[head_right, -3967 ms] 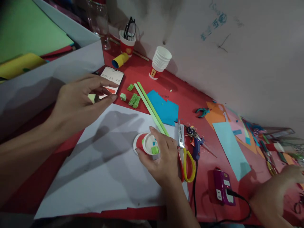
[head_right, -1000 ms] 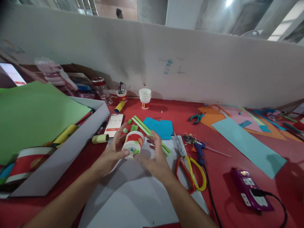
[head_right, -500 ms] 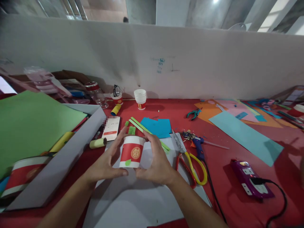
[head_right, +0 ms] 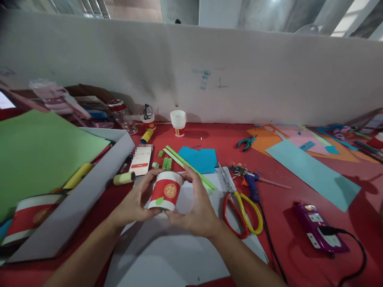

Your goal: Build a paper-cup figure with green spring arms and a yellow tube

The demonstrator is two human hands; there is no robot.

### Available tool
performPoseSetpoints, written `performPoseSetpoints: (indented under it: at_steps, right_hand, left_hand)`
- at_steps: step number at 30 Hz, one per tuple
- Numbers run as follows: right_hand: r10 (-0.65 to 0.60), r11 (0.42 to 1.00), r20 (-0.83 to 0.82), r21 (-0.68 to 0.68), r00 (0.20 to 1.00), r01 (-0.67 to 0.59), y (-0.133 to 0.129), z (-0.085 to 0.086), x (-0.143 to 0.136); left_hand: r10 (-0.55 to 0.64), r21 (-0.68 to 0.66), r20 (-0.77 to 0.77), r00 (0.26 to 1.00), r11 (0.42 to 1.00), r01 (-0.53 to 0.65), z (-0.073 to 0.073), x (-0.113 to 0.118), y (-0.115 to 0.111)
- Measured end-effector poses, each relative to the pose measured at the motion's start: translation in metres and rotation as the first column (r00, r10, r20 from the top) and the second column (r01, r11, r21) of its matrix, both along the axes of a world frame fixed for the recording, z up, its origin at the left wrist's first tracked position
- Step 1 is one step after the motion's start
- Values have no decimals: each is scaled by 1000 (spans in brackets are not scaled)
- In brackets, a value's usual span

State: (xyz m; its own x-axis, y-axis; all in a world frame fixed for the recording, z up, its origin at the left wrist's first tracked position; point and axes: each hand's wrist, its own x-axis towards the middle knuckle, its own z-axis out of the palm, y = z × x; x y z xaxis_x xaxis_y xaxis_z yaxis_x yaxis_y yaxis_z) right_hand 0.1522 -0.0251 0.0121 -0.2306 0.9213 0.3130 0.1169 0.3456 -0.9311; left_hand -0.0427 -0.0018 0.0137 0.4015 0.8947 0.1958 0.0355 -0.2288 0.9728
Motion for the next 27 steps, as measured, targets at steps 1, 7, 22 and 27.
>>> performPoseSetpoints:
  at_steps: [1,7,22,27]
  right_hand:
    - [0,1000,-13,-15,1000,0,0,-1,-1]
    - [1,999,-6,-53,1000,-1,2,-4,1]
    - [-289,929,169,287,942,233,5,-5,1]
    - [-316,898,193,377,929,227,4,0,-1]
  left_hand:
    - [-12,-11,-1,1000,1000,12,0,0,0]
    - [-47,-65,24,999,997,48,4,1,-1]
    - [264,-169,120,957,955,-242,-6,8,2]
    - [366,-270,152,918,909,-318,-11,10,5]
